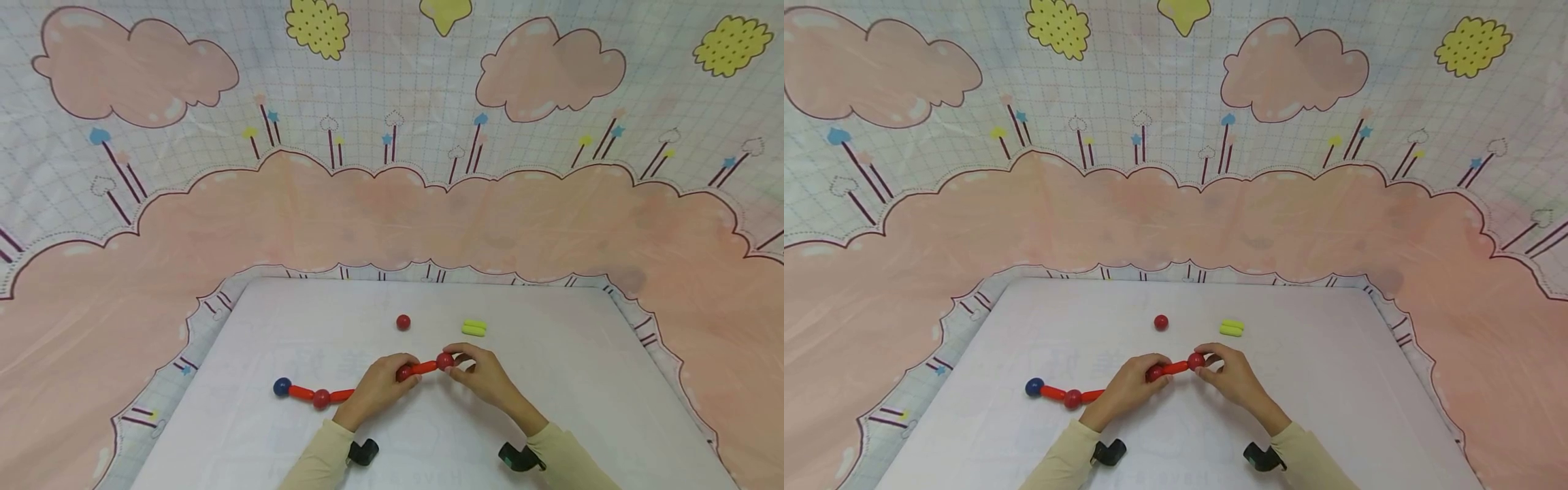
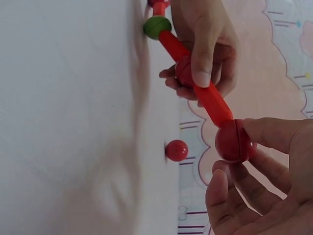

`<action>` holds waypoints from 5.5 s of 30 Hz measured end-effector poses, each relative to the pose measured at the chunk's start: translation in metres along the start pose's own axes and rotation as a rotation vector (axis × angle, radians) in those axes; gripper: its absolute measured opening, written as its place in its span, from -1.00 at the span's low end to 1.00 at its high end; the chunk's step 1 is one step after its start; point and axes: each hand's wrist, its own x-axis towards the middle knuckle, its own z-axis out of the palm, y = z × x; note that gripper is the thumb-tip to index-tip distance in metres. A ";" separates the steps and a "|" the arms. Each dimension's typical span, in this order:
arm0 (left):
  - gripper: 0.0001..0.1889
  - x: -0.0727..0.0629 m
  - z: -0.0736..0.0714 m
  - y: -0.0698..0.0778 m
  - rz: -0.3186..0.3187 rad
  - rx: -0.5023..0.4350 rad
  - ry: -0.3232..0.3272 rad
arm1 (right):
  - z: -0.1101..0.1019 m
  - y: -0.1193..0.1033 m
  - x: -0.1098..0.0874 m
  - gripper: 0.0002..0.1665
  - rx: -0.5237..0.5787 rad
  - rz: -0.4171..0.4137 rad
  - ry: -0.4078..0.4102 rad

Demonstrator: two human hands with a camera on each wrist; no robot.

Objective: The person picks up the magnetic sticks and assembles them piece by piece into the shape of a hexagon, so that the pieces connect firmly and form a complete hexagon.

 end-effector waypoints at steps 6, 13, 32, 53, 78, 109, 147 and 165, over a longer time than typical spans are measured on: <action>-0.77 -0.001 0.002 -0.002 0.015 0.015 0.017 | -0.006 0.004 0.000 -0.56 0.009 0.039 0.036; -0.78 -0.002 0.000 -0.001 0.019 0.001 0.020 | -0.017 0.012 0.004 -0.56 -0.039 0.056 0.090; -0.77 -0.003 0.000 -0.002 -0.012 0.009 -0.005 | -0.036 0.054 0.020 -0.58 -0.069 0.147 0.173; -0.75 -0.003 -0.001 0.001 -0.039 0.004 -0.016 | -0.032 0.083 0.053 -0.62 -0.087 0.251 0.205; -0.76 -0.005 -0.001 -0.001 -0.018 -0.005 -0.001 | -0.030 0.077 0.041 -0.73 -0.141 0.234 0.196; -0.73 -0.004 -0.002 -0.003 -0.050 -0.021 -0.022 | -0.045 0.028 0.004 -0.75 -0.109 0.118 0.144; -0.76 -0.004 -0.001 -0.002 -0.024 0.003 -0.004 | -0.038 0.012 -0.005 -0.74 -0.137 0.014 0.074; -0.74 -0.004 -0.005 0.000 -0.040 -0.001 -0.007 | -0.027 0.022 0.004 -0.71 0.046 0.112 0.033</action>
